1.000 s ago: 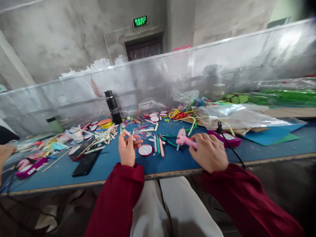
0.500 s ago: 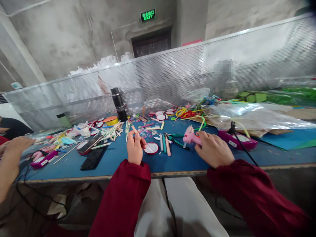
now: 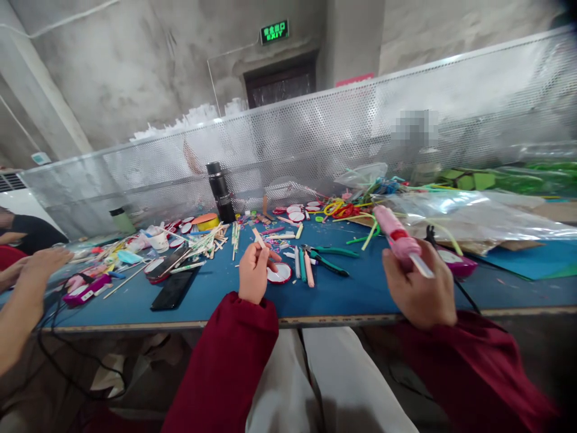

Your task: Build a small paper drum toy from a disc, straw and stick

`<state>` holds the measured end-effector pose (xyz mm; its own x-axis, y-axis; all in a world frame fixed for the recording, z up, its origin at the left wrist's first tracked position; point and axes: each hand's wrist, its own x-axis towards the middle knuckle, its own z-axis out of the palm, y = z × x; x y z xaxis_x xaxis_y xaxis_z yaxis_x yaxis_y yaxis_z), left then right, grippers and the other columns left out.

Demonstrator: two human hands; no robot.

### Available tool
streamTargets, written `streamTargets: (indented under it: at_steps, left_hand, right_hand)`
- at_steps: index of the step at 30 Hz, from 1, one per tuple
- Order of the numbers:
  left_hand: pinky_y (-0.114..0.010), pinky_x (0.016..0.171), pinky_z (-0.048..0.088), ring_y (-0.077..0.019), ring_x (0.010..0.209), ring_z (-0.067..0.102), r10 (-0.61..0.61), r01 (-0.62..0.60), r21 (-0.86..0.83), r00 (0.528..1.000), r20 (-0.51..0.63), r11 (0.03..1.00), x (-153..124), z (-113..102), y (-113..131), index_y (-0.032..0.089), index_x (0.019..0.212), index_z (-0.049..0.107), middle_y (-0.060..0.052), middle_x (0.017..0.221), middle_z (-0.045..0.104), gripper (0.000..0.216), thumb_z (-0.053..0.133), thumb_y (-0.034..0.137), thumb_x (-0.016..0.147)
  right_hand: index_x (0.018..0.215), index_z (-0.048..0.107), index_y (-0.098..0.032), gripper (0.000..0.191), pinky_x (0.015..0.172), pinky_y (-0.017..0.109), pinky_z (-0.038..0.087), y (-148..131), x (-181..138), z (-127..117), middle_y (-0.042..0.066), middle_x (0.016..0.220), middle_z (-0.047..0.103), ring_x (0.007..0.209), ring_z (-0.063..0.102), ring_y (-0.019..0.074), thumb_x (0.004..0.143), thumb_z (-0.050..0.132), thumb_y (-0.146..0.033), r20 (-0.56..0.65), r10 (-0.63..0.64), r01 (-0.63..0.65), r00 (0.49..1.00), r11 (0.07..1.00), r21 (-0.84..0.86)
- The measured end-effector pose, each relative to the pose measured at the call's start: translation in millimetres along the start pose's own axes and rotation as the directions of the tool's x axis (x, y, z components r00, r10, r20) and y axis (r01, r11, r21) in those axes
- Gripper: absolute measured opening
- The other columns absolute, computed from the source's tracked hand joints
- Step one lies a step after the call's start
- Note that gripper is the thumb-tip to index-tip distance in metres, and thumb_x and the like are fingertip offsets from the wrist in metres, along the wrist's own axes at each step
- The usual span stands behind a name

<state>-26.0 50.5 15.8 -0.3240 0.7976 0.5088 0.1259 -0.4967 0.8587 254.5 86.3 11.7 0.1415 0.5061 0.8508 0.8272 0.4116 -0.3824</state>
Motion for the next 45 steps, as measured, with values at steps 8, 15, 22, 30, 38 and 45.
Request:
streamTargets:
  at_steps: [8,15,22,30,38,45]
  left_hand:
    - [-0.019,0.043,0.034,-0.0076,0.041,0.044,-0.078,0.084,-0.053,0.991,0.107,0.995,-21.5,29.4,8.9,0.019,0.096,0.057,0.003,0.057,0.059,0.036,0.051,0.054,0.091]
    - [-0.018,0.046,0.034,-0.0078,0.051,0.051,-0.097,0.131,-0.102,0.954,0.283,0.986,-36.8,43.9,8.4,0.02,0.106,0.057,-0.001,0.072,0.065,0.029,0.05,0.045,0.093]
    - [-0.02,0.043,0.03,-0.0093,0.047,0.055,-0.148,0.156,-0.013,0.959,0.24,0.988,-35.4,39.4,7.7,0.017,0.09,0.058,-0.005,0.076,0.072,0.028,0.049,0.045,0.092]
    - [-0.021,0.051,0.039,-0.0093,0.05,0.052,-0.113,0.106,0.067,0.987,0.113,0.992,-35.0,38.6,7.0,0.016,0.086,0.065,-0.003,0.069,0.068,0.03,0.052,0.042,0.091]
    - [-0.018,0.045,0.038,-0.0111,0.056,0.059,-0.174,0.176,-0.002,0.977,0.126,0.984,-32.9,37.7,6.1,0.014,0.101,0.065,-0.005,0.077,0.071,0.029,0.053,0.037,0.089]
    - [-0.017,0.046,0.041,-0.011,0.059,0.061,-0.136,0.135,0.017,0.977,0.163,0.991,-33.9,38.5,9.4,0.013,0.102,0.065,-0.007,0.083,0.073,0.027,0.052,0.033,0.088]
  right_hand:
    - [0.077,0.06,-0.023,0.033,0.074,0.034,0.047,-34.5,-23.1,-14.1,0.005,0.077,0.065,0.076,0.063,0.0212,0.094,0.043,-0.045,0.166,0.026,-0.095,0.986,0.902,0.422]
    - [0.088,0.057,-0.023,0.019,0.059,0.031,0.045,-65.0,-39.0,-3.7,0.002,0.072,0.06,0.06,0.055,0.017,0.091,0.051,-0.041,0.278,-0.032,-0.132,0.96,0.823,0.552]
    - [0.083,0.055,-0.023,0.02,0.055,0.029,0.042,-71.5,-51.2,7.3,-0.001,0.067,0.053,0.057,0.05,0.0155,0.093,0.049,-0.04,0.347,-0.095,-0.159,0.933,0.757,0.634]
    - [0.098,0.061,-0.02,0.026,0.063,0.031,0.047,-62.9,-58.0,17.5,0.004,0.075,0.059,0.07,0.058,0.0193,0.095,0.046,-0.04,0.37,-0.123,-0.143,0.921,0.776,0.615]
    - [0.096,0.063,-0.018,0.03,0.068,0.03,0.048,-62.0,-58.1,19.2,0.002,0.065,0.056,0.071,0.059,0.0201,0.096,0.045,-0.042,0.385,-0.18,-0.108,0.905,0.779,0.618]
    - [0.06,0.052,-0.023,0.042,0.064,0.03,0.048,-66.7,-53.9,13.3,0.002,0.057,0.054,0.069,0.059,0.0205,0.095,0.043,-0.046,0.399,-0.184,-0.089,0.898,0.813,0.576]
